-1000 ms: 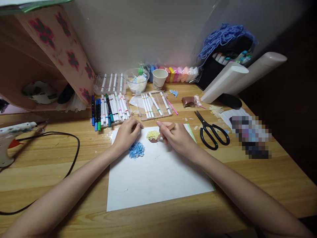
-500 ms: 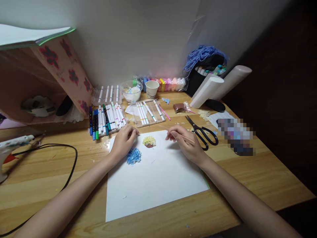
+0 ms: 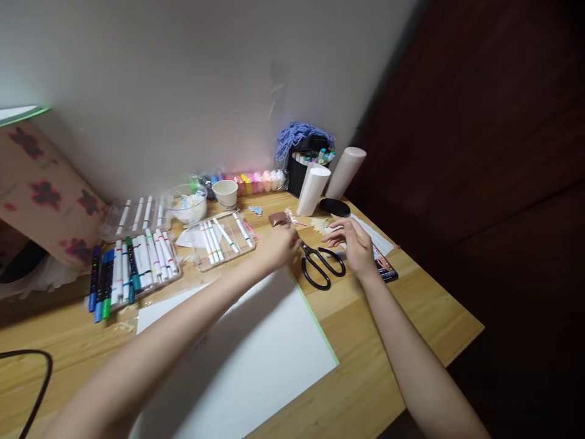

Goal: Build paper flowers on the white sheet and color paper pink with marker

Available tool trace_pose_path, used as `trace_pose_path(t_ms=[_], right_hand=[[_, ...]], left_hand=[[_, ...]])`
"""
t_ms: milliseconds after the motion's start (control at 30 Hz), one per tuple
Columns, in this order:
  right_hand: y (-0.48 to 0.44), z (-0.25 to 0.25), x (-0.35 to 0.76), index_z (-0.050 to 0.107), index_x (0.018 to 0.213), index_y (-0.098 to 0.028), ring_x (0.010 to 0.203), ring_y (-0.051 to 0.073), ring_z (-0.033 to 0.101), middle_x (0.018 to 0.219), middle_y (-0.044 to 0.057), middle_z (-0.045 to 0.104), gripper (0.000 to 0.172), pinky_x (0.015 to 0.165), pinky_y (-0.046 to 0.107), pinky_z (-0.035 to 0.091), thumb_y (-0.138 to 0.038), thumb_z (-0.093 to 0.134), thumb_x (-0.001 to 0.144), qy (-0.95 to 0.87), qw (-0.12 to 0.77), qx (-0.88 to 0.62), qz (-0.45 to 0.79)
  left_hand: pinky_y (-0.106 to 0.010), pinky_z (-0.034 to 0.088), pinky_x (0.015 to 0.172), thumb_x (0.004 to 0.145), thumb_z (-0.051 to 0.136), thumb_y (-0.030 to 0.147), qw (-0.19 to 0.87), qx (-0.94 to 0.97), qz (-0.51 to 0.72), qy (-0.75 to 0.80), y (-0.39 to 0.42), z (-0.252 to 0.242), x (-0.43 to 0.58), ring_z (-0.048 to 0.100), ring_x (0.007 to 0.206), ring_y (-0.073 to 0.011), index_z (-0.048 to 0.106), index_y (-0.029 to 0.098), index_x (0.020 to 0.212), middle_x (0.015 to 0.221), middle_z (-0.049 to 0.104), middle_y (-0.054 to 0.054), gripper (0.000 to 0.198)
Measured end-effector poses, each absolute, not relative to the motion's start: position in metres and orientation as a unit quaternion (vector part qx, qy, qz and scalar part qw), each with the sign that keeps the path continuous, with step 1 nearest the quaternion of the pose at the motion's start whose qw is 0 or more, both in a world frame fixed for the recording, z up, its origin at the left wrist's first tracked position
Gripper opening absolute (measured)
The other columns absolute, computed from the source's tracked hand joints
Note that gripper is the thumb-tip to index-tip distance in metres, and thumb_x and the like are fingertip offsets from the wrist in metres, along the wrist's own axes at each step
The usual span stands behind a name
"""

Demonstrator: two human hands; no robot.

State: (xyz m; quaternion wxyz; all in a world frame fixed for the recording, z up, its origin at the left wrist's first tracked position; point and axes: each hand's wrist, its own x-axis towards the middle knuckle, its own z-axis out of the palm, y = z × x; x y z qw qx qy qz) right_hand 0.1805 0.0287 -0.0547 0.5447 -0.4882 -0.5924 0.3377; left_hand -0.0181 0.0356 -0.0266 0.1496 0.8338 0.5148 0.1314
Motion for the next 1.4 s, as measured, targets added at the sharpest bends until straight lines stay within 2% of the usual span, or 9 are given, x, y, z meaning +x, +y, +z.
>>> trace_pose_path(t_ms=[100, 233, 333, 600, 933, 1067, 1200, 1300, 1400], right_hand=[[0.028, -0.049, 0.183, 0.053, 0.083, -0.019, 0.042, 0.011, 0.055, 0.052, -0.001, 0.063, 0.044, 0.047, 0.023, 0.043, -0.057, 0.033, 0.092, -0.513, 0.637, -0.484, 0.310], [0.031, -0.047, 0.189, 0.051, 0.078, -0.020, 0.038, 0.011, 0.049, 0.046, -0.003, 0.058, 0.045, 0.044, 0.022, 0.039, -0.058, 0.030, 0.092, -0.469, 0.683, -0.480, 0.289], [0.030, -0.046, 0.190, 0.050, 0.078, -0.021, 0.038, 0.011, 0.049, 0.047, -0.004, 0.057, 0.044, 0.044, 0.022, 0.039, -0.056, 0.030, 0.093, -0.476, 0.683, -0.479, 0.278], [0.025, -0.046, 0.188, 0.051, 0.077, -0.021, 0.040, 0.010, 0.049, 0.047, -0.004, 0.056, 0.040, 0.044, 0.022, 0.037, -0.051, 0.031, 0.095, -0.507, 0.677, -0.458, 0.273], [0.027, -0.049, 0.188, 0.052, 0.076, -0.020, 0.040, 0.009, 0.048, 0.046, -0.004, 0.055, 0.040, 0.043, 0.021, 0.037, -0.049, 0.032, 0.096, -0.503, 0.680, -0.454, 0.279], [0.032, -0.052, 0.186, 0.050, 0.084, -0.021, 0.057, 0.013, 0.062, 0.061, -0.002, 0.061, 0.025, 0.050, 0.022, 0.046, -0.044, 0.044, 0.093, -0.506, 0.659, -0.489, 0.266], [0.030, -0.056, 0.173, 0.049, 0.091, -0.022, 0.090, 0.018, 0.066, 0.090, 0.004, 0.066, 0.025, 0.074, 0.031, 0.055, -0.036, 0.067, 0.080, -0.521, 0.640, -0.463, 0.323], [0.019, -0.057, 0.156, 0.049, 0.087, -0.023, 0.090, 0.017, 0.066, 0.089, 0.003, 0.066, 0.029, 0.084, 0.033, 0.053, -0.032, 0.073, 0.074, -0.533, 0.610, -0.433, 0.397], [0.002, -0.057, 0.134, 0.050, 0.082, -0.021, 0.080, 0.015, 0.065, 0.082, 0.001, 0.065, 0.029, 0.080, 0.031, 0.053, -0.033, 0.074, 0.072, -0.546, 0.563, -0.442, 0.435]], left_hand=[[-0.032, 0.047, 0.079, 0.088, 0.047, 0.023, 0.137, 0.825, 0.126, 0.533, 0.078, -0.040, 0.024, 0.062, 0.094, -0.0238, 0.067, 0.014, 0.093, 0.099, 0.067, -0.013, 0.022], [-0.031, 0.048, 0.080, 0.082, 0.057, 0.026, 0.128, 0.820, 0.119, 0.545, 0.106, -0.057, 0.055, 0.061, 0.098, -0.0245, 0.067, 0.017, 0.094, 0.101, 0.066, -0.012, 0.018], [-0.030, 0.047, 0.081, 0.078, 0.062, 0.026, 0.122, 0.829, 0.125, 0.531, 0.113, -0.063, 0.061, 0.060, 0.101, -0.0240, 0.067, 0.019, 0.095, 0.105, 0.065, -0.010, 0.019], [-0.029, 0.046, 0.078, 0.080, 0.054, 0.018, 0.139, 0.829, 0.121, 0.529, 0.126, -0.059, 0.058, 0.063, 0.094, -0.0223, 0.070, 0.020, 0.087, 0.098, 0.070, -0.006, 0.018], [-0.034, 0.044, 0.081, 0.083, 0.051, 0.019, 0.223, 0.788, 0.209, 0.534, 0.119, -0.056, 0.059, 0.061, 0.096, -0.0256, 0.068, 0.014, 0.086, 0.098, 0.069, -0.012, 0.017], [-0.029, 0.045, 0.074, 0.084, 0.054, 0.028, 0.315, 0.750, 0.253, 0.523, 0.110, -0.046, 0.049, 0.063, 0.082, -0.0197, 0.068, 0.012, 0.083, 0.087, 0.071, -0.009, 0.021], [-0.025, 0.046, 0.069, 0.080, 0.059, 0.031, 0.404, 0.716, 0.273, 0.500, 0.087, -0.030, 0.021, 0.063, 0.073, -0.0153, 0.069, 0.011, 0.080, 0.080, 0.071, -0.007, 0.023], [-0.025, 0.046, 0.070, 0.076, 0.063, 0.031, 0.480, 0.672, 0.281, 0.489, 0.062, -0.022, -0.008, 0.063, 0.071, -0.0139, 0.069, 0.011, 0.075, 0.079, 0.072, -0.007, 0.021], [-0.027, 0.047, 0.073, 0.073, 0.067, 0.029, 0.543, 0.622, 0.282, 0.488, 0.033, -0.019, -0.039, 0.063, 0.072, -0.0137, 0.068, 0.012, 0.073, 0.078, 0.072, -0.006, 0.017]])
